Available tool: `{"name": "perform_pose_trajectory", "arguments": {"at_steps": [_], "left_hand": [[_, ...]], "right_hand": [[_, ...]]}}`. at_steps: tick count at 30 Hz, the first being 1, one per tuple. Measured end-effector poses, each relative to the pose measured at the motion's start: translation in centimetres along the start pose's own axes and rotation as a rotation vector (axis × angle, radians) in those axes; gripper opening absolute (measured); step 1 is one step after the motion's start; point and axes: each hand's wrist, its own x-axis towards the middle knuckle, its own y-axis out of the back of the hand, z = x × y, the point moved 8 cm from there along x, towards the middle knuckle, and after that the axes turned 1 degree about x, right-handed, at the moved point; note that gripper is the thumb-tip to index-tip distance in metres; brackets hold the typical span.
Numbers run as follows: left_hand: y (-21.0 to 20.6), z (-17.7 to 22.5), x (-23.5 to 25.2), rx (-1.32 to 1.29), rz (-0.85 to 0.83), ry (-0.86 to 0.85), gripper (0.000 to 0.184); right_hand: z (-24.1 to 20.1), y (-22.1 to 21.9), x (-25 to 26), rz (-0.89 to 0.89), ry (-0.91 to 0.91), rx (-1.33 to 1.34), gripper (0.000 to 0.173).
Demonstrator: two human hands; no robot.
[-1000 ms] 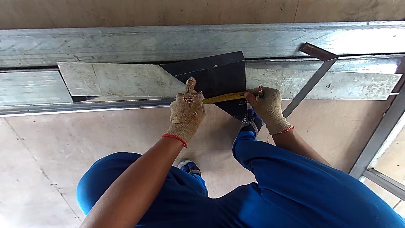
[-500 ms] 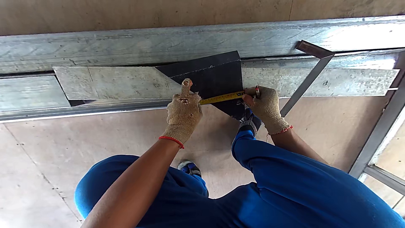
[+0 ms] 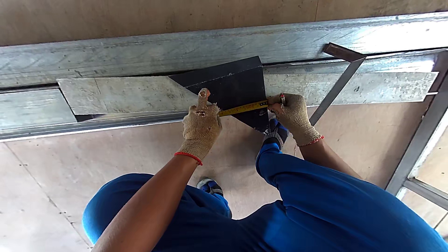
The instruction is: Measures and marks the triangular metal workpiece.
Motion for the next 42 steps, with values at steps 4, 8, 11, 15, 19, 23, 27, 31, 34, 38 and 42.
{"name": "perform_pose_trajectory", "arguments": {"at_steps": [4, 8, 11, 15, 19, 23, 27, 31, 34, 38, 42], "left_hand": [[-0.1, -0.1, 0.5, 0.016, -0.024, 0.025, 0.022], [0.0, 0.1, 0.7, 0.014, -0.038, 0.028, 0.024], [-0.1, 0.1, 0.7, 0.013, -0.043, 0.036, 0.023], [-0.1, 0.0, 0.6, 0.012, -0.028, 0.033, 0.023], [-0.2, 0.0, 0.7, 0.014, -0.037, 0.042, 0.023], [0.0, 0.2, 0.2, 0.007, -0.003, 0.023, 0.019], [0.0, 0.2, -0.1, 0.01, -0.006, 0.028, 0.017], [0.0, 0.2, 0.0, 0.005, -0.011, 0.022, 0.02], [-0.2, 0.0, 0.6, 0.027, -0.048, 0.059, 0.023], [-0.1, 0.0, 0.6, 0.019, -0.048, 0.058, 0.023], [0.0, 0.1, 0.5, 0.01, -0.038, 0.034, 0.024]], "right_hand": [[0.3, 1.2, 0.1, 0.049, -0.017, 0.136, 0.018], [-0.3, 4.2, 0.4, 0.178, 0.097, 0.427, 0.031], [-1.4, 6.4, 0.4, 0.219, 0.277, 0.591, 0.045], [-2.7, 7.3, 0.3, 0.229, 0.335, 0.563, 0.059], [-2.8, 5.8, 0.7, 0.096, 0.344, 0.649, 0.041], [-1.6, 4.0, 0.4, 0.044, 0.353, 0.712, 0.023], [-2.2, 2.2, -0.9, 0.046, 0.464, 0.473, 0.033], [-2.9, 0.9, -2.8, 0.095, 0.628, -0.009, 0.026], [-2.7, 0.1, -2.9, 0.153, 0.677, -0.188, 0.029], [-2.2, 0.1, -2.3, 0.185, 0.705, -0.169, 0.027], [-2.1, 0.2, -2.0, 0.188, 0.69, -0.157, 0.028]]}}
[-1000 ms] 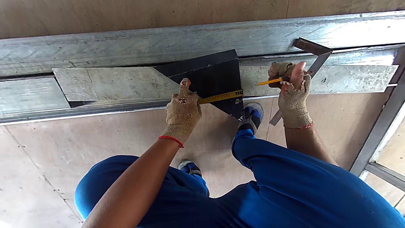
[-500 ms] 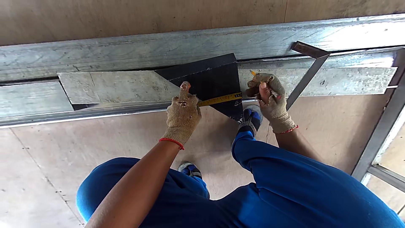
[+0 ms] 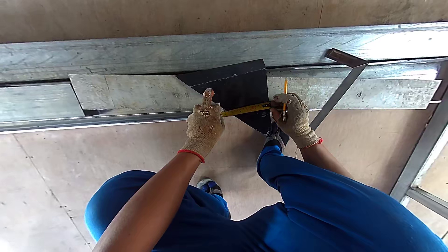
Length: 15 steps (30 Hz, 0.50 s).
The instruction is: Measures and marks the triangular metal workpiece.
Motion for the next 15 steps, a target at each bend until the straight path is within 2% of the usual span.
{"name": "perform_pose_trajectory", "arguments": {"at_steps": [15], "left_hand": [[-0.31, 0.0, 0.14, -0.012, -0.034, 0.026, 0.024]], "right_hand": [[0.03, -0.35, 0.11, -0.019, 0.011, 0.02, 0.027]]}}
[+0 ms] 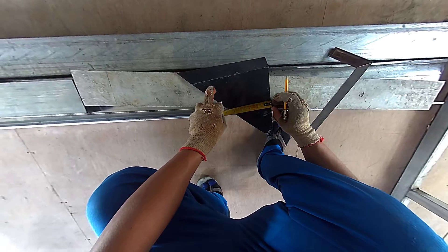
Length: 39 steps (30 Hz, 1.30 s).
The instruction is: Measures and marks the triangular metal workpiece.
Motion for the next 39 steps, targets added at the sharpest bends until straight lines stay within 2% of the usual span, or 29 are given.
{"name": "perform_pose_trajectory", "arguments": {"at_steps": [10, 13, 18, 20, 22, 24, 28, 33, 39], "left_hand": [[-0.2, -0.2, 0.0, -0.016, 0.008, 0.023, 0.025], [-0.3, -0.1, 0.0, -0.01, 0.009, 0.029, 0.026], [-0.1, -0.1, 0.1, -0.019, -0.019, 0.032, 0.024], [-0.2, -0.1, 0.2, -0.016, -0.018, 0.028, 0.024], [-0.3, -0.2, 0.3, -0.026, -0.023, 0.031, 0.022], [-0.3, -0.3, 0.3, -0.044, -0.025, 0.03, 0.022], [-0.4, -0.2, 0.3, -0.055, -0.01, 0.013, 0.023], [-0.4, -0.1, 0.5, -0.023, -0.011, 0.007, 0.026], [-0.4, -0.1, 0.4, -0.027, -0.031, 0.012, 0.024]], "right_hand": [[0.0, 0.3, 0.4, -0.06, -0.008, 0.1, 0.032], [-0.5, 0.6, 0.6, -0.086, -0.033, 0.048, 0.031], [-2.7, 2.0, 2.3, -0.112, -0.032, 0.03, 0.043], [-3.7, 2.1, 3.5, -0.095, 0.029, 0.151, 0.042], [-4.3, 1.1, 4.6, -0.161, 0.036, 0.335, 0.041], [-4.6, -0.5, 5.7, -0.254, -0.008, 0.457, 0.034], [-5.2, -2.8, 7.6, -0.379, -0.018, 0.354, 0.019], [-5.0, -4.6, 7.6, -0.456, -0.041, 0.255, 0.016], [-5.0, -4.8, 7.2, -0.458, -0.048, 0.207, 0.015]]}}
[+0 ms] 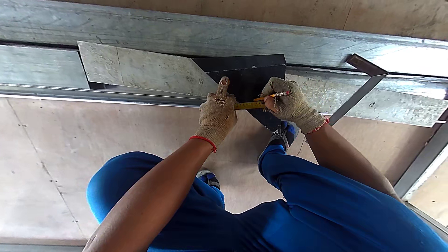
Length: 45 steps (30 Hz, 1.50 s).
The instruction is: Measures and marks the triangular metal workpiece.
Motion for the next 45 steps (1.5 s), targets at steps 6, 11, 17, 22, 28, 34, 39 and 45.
{"name": "perform_pose_trajectory", "arguments": {"at_steps": [6, 11, 17, 22, 28, 34, 39, 45], "left_hand": [[-0.15, -0.06, 0.02, 0.002, 0.01, -0.007, 0.027], [-0.01, -0.05, -0.1, -0.007, 0.03, -0.018, 0.025], [-0.13, -0.06, 0.04, -0.007, 0.014, -0.011, 0.026], [-0.02, -0.06, -0.03, -0.001, 0.016, -0.003, 0.027], [0.06, -0.02, -0.05, 0.006, 0.017, 0.005, 0.026], [-0.05, -0.05, -0.02, -0.007, 0.021, -0.002, 0.025], [0.03, -0.02, -0.09, 0.0, 0.026, -0.001, 0.025], [0.02, -0.03, -0.07, 0.0, 0.031, -0.005, 0.026]], "right_hand": [[0.0, -0.01, -0.09, 0.012, 0.024, -0.01, 0.013], [-0.02, -0.04, -0.08, 0.019, 0.034, 0.005, 0.013], [-0.02, -0.12, -0.09, 0.015, 0.038, -0.014, 0.015], [0.02, -0.2, -0.09, 0.011, 0.055, -0.02, 0.016], [-0.12, -0.15, -0.14, 0.026, 0.066, -0.022, 0.016], [-0.14, -0.24, -0.16, 0.021, 0.07, -0.045, 0.016], [-0.06, -0.23, -0.23, 0.033, 0.067, -0.065, 0.017], [-0.01, -0.32, -0.29, 0.032, 0.086, -0.06, 0.017]]}}
